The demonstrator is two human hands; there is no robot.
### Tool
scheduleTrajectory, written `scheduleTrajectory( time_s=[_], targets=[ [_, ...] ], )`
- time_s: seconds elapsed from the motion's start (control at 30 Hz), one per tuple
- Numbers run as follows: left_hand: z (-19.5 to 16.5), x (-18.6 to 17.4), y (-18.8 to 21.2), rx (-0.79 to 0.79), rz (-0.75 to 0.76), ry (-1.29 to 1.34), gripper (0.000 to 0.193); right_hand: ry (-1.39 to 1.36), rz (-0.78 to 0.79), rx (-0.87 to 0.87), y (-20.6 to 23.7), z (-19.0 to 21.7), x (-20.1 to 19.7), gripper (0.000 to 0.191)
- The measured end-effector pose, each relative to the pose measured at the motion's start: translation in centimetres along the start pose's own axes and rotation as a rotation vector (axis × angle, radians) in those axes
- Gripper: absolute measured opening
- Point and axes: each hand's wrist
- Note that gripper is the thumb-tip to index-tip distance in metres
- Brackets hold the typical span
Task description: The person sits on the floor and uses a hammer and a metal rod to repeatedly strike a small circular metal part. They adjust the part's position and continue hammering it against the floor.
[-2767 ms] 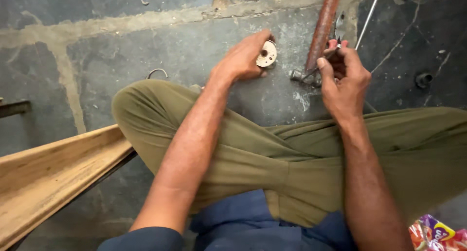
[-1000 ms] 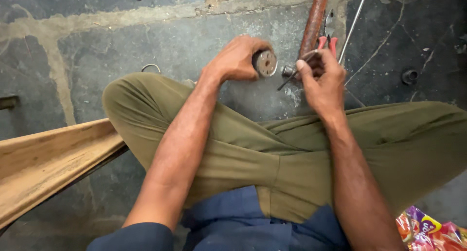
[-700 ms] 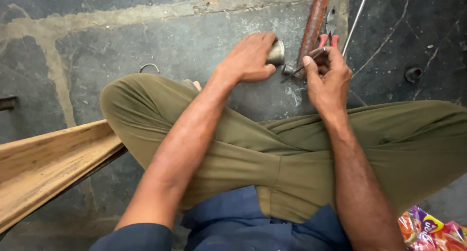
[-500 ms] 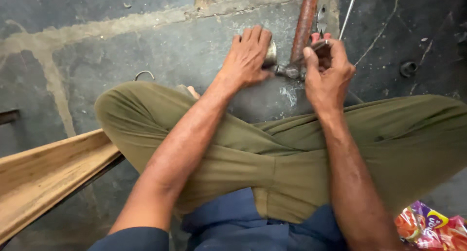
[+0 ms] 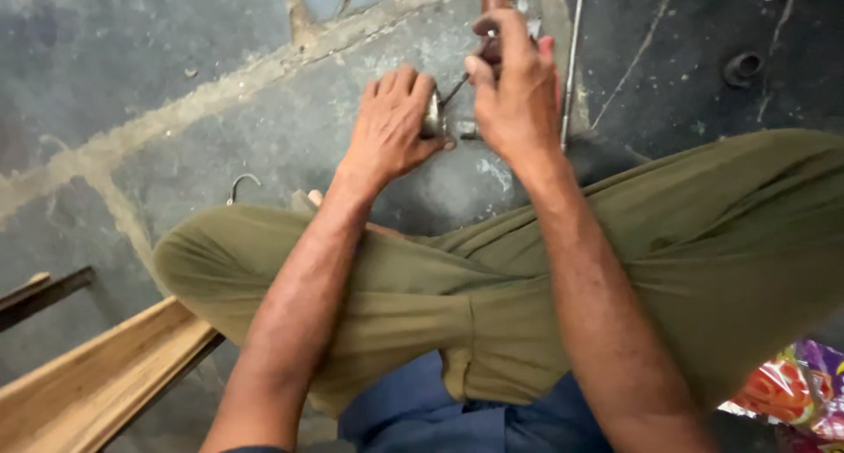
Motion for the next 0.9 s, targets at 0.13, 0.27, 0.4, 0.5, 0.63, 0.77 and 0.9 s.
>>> scheduleTrajectory(
  time_s=[0.13,0.27,0.4,0.5,0.63,0.77,0.9],
  targets=[
    [0.2,0.1,-0.9,-0.011,0.036,0.132,0.062,-0.129,0.035,0.124,-0.4,-0.6,-0.7,0.03],
    [-0.6,0.0,-0.9,-0.048,0.047,0.107,0.064,-0.146,0.052,0.123,-0.4,-0.9,-0.9,0.026],
    [-1.7,-0.6,-0.5,0.041,-0.064,0.114,0.073,-0.168,0.055,0.097,0.1,-1.3,-0.7,0.025],
    [-2.1,-0.6,-0.8,0.119,-0.187,0.163,0.05,-0.219,0.068,0.156,0.6,-1.5,-0.9,0.022],
    [-2.4,0.0,-1.2,0.105,-0.195,0.321,0.031,-0.232,0.066,0.131,1.2,-1.2,-1.6,0.022],
    [-2.5,0.2,-1.0,0.161,-0.229,0.325,0.024,-0.216,0.094,0.08,1.6,-0.6,-2.3,0.023],
    [-2.6,0.1,-0.6,0.148,-0.225,0.304,0.02,-0.244,0.199,0.129,1.9,0.1,-2.9,0.022]
  ],
)
Point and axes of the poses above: each hand's wrist, its own y-axis away from the middle knuckle, its own x-axis out of the palm, z = x × y, and after that the axes turned 10 degrees about -y, right-handed
